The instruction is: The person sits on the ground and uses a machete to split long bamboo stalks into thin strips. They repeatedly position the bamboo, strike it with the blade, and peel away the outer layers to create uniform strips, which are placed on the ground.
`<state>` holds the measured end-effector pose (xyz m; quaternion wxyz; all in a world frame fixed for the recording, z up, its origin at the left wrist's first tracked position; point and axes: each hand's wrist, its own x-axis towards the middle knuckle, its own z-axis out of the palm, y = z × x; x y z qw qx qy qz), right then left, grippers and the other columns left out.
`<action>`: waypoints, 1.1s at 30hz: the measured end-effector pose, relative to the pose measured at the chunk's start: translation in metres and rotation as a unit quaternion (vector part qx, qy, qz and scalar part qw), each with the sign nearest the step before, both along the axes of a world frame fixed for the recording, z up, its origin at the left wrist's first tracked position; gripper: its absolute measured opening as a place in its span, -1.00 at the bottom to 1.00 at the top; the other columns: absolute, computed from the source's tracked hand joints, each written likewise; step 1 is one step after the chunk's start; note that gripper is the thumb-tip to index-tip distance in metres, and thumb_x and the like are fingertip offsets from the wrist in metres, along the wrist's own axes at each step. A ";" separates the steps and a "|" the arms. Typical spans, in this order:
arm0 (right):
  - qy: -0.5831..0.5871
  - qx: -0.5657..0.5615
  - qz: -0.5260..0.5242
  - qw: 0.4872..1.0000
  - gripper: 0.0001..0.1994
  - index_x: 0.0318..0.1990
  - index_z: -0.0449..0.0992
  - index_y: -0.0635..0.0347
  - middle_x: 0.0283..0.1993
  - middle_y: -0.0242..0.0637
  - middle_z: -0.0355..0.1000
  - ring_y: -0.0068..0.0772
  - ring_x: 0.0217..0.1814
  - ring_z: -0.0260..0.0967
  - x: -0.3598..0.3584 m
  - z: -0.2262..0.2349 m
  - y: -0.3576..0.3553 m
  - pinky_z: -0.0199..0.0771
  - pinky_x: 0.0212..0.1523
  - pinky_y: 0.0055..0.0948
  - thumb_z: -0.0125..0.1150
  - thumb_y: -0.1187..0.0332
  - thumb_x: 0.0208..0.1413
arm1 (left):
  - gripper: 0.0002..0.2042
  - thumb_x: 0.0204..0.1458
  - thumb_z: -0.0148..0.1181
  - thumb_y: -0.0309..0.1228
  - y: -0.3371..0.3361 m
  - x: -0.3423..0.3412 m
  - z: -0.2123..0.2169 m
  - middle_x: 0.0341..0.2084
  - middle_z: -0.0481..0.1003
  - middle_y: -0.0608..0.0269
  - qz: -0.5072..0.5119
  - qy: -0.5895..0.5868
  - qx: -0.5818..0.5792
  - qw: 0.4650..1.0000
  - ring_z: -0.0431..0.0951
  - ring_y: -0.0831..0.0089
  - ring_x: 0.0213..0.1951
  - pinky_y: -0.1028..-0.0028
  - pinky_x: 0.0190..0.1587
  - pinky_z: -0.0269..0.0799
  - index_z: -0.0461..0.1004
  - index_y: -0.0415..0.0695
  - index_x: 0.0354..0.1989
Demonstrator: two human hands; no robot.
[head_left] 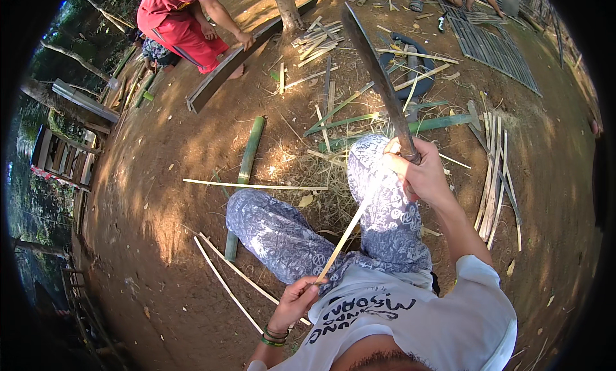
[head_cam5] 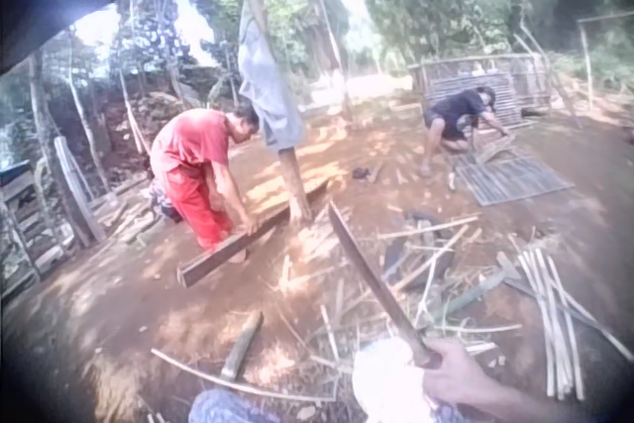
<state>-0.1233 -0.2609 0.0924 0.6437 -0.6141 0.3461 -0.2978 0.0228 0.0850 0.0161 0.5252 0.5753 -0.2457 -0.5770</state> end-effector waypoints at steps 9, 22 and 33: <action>-0.256 0.152 0.012 0.954 -0.81 -0.25 0.45 0.24 -0.55 -0.39 0.42 -0.69 -0.71 0.24 0.002 -0.008 -0.025 0.27 -0.69 -0.62 0.28 0.32 0.20 | -0.74 0.33 0.02 -0.40 -0.024 0.027 0.027 -0.68 0.22 0.49 -0.042 0.015 -0.022 0.999 0.14 0.69 -0.63 0.59 -0.57 0.02 0.53 -0.34 -0.02; -0.241 0.123 -0.081 0.959 -0.74 -0.11 0.46 0.32 -0.35 -0.25 0.46 -0.66 -0.67 0.19 0.019 -0.001 -0.053 0.28 -0.67 -0.59 0.24 0.29 0.21 | -0.87 0.17 0.27 -0.44 -0.092 0.078 0.037 -0.63 0.37 0.56 0.147 -0.310 -0.043 0.938 0.21 0.76 -0.56 0.61 -0.52 0.12 0.60 -0.28 -0.25; -0.207 -0.020 -0.146 0.967 -0.78 -0.11 0.50 0.27 -0.37 -0.38 0.41 -0.64 -0.65 0.27 0.029 -0.007 -0.075 0.27 -0.67 -0.58 0.31 0.39 0.13 | -0.90 0.02 0.35 -0.53 -0.144 0.100 0.068 -0.63 0.53 0.16 0.159 -0.560 -0.044 0.812 0.46 0.54 -0.58 0.50 -0.50 0.30 0.55 -0.27 -0.35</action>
